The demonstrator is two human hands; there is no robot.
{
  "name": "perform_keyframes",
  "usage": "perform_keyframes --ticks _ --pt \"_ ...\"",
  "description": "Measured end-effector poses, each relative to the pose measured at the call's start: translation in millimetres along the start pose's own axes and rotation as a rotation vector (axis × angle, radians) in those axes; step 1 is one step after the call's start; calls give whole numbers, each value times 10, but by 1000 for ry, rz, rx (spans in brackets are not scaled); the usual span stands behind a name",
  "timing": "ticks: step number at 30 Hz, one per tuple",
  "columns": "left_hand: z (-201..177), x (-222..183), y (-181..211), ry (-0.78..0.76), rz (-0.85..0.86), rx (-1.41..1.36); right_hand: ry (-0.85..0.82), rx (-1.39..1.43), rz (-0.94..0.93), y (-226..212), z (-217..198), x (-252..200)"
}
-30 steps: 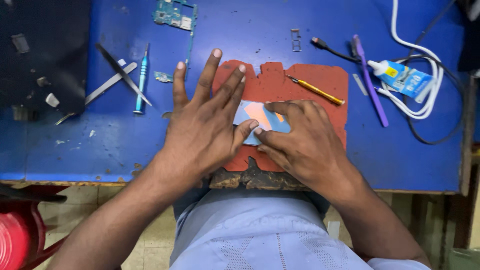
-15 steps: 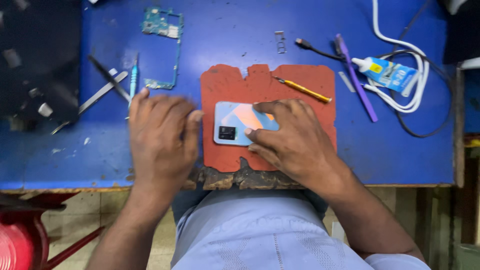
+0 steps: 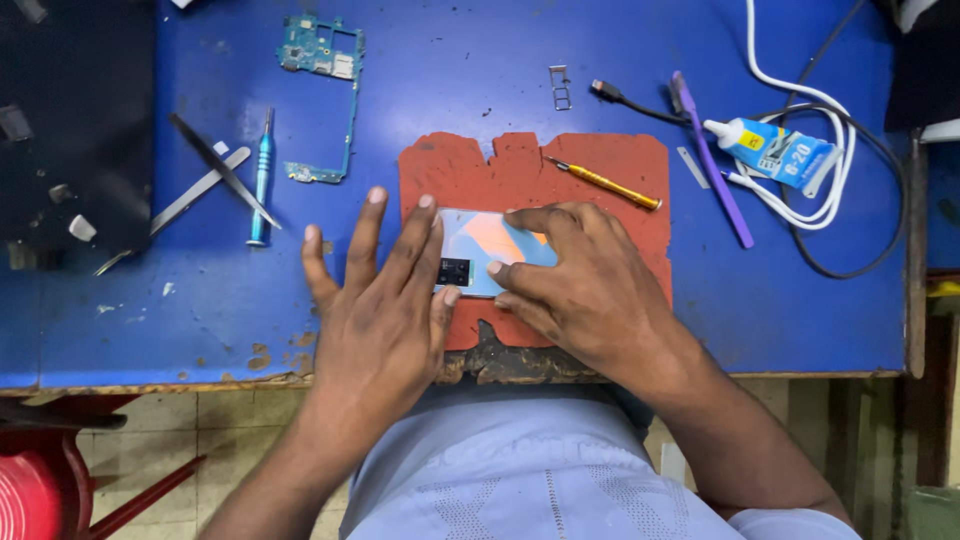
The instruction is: The person applies adhesive to the internal frame of a disassembled smartphone and then presses the back cover onto the chassis. The person then turns the phone over and tests the screen by swiping and tapping the display.
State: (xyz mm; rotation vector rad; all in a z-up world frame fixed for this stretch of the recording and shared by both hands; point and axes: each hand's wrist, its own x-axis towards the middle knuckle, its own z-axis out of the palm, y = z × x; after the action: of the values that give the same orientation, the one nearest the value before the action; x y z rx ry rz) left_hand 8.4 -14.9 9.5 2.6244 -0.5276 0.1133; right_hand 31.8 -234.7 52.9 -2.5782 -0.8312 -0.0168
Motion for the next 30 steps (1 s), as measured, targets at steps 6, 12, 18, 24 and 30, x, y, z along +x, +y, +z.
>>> perform_keyframes --ticks 6,12,18,24,30 --pt "40 -107 59 17 -42 -6 19 -5 -11 13 10 -13" --pt "55 52 1 4 -21 -10 15 -1 4 25 27 -27" --pt "62 71 12 20 -32 -11 21 2 -3 24 29 -29" --pt "1 -148 71 -11 -68 -35 22 -4 -16 36 24 -23" --pt "-14 -146 80 4 -31 1 34 11 -24 31 34 -7"
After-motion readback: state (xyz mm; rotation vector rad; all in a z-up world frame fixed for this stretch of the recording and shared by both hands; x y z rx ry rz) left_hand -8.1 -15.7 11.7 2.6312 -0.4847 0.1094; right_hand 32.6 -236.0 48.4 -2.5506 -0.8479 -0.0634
